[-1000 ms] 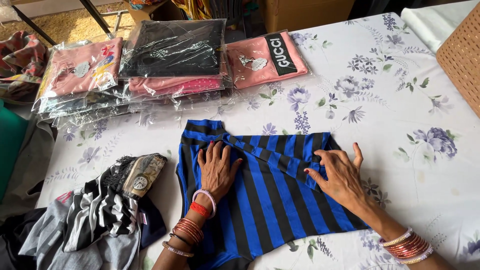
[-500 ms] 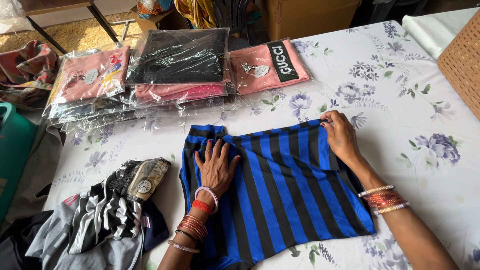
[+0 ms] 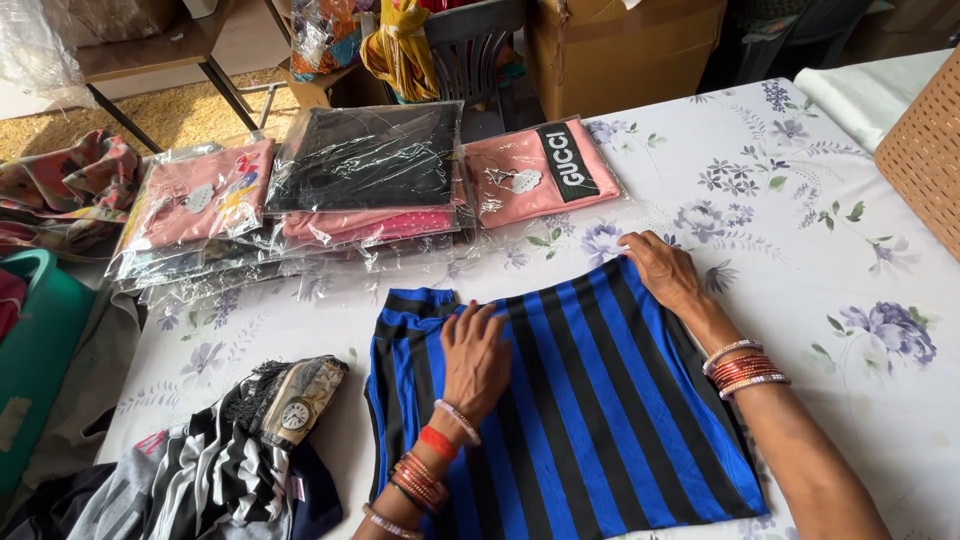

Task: Folding t-shirts and scanning them with a handheld barcode device at a processing table.

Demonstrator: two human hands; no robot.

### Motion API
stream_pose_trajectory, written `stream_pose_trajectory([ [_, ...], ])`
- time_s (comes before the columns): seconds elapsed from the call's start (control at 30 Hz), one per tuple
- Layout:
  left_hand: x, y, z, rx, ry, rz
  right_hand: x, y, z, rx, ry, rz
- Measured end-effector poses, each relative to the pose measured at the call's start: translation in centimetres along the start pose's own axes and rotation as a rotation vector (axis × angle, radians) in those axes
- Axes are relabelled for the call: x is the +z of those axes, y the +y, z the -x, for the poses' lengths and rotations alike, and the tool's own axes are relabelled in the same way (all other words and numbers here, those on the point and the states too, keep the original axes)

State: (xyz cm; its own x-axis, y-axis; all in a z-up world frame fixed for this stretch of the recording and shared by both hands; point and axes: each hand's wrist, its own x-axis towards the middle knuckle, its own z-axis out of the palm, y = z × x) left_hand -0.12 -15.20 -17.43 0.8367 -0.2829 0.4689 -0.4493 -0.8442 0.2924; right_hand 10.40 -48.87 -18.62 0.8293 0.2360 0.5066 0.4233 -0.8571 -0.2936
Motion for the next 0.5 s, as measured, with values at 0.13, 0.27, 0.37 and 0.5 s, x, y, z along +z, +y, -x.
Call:
stream_pose_trajectory([
  [0.13, 4.7, 3.8, -4.6, 0.093, -0.007, 0.259, -1.7, 0.0, 0.1, 0.208, -0.090, -0.054],
  [0.27, 10.2, 7.3, -9.4, 0.058, -0.028, 0.252, -5.0, -1.6, 4.2, 0.190, -0.109, -0.179],
  [0.37, 13.0, 9.1, -11.8, 0.015, -0.041, 0.200, -9.2, -4.6, 9.9, 0.319, -0.246, -0.157],
  [0.5, 16.9, 10.4, -13.8, -0.019, -0.050, 0.139, -13.0, -7.8, 19.0, 0.116, -0.292, -0.016],
])
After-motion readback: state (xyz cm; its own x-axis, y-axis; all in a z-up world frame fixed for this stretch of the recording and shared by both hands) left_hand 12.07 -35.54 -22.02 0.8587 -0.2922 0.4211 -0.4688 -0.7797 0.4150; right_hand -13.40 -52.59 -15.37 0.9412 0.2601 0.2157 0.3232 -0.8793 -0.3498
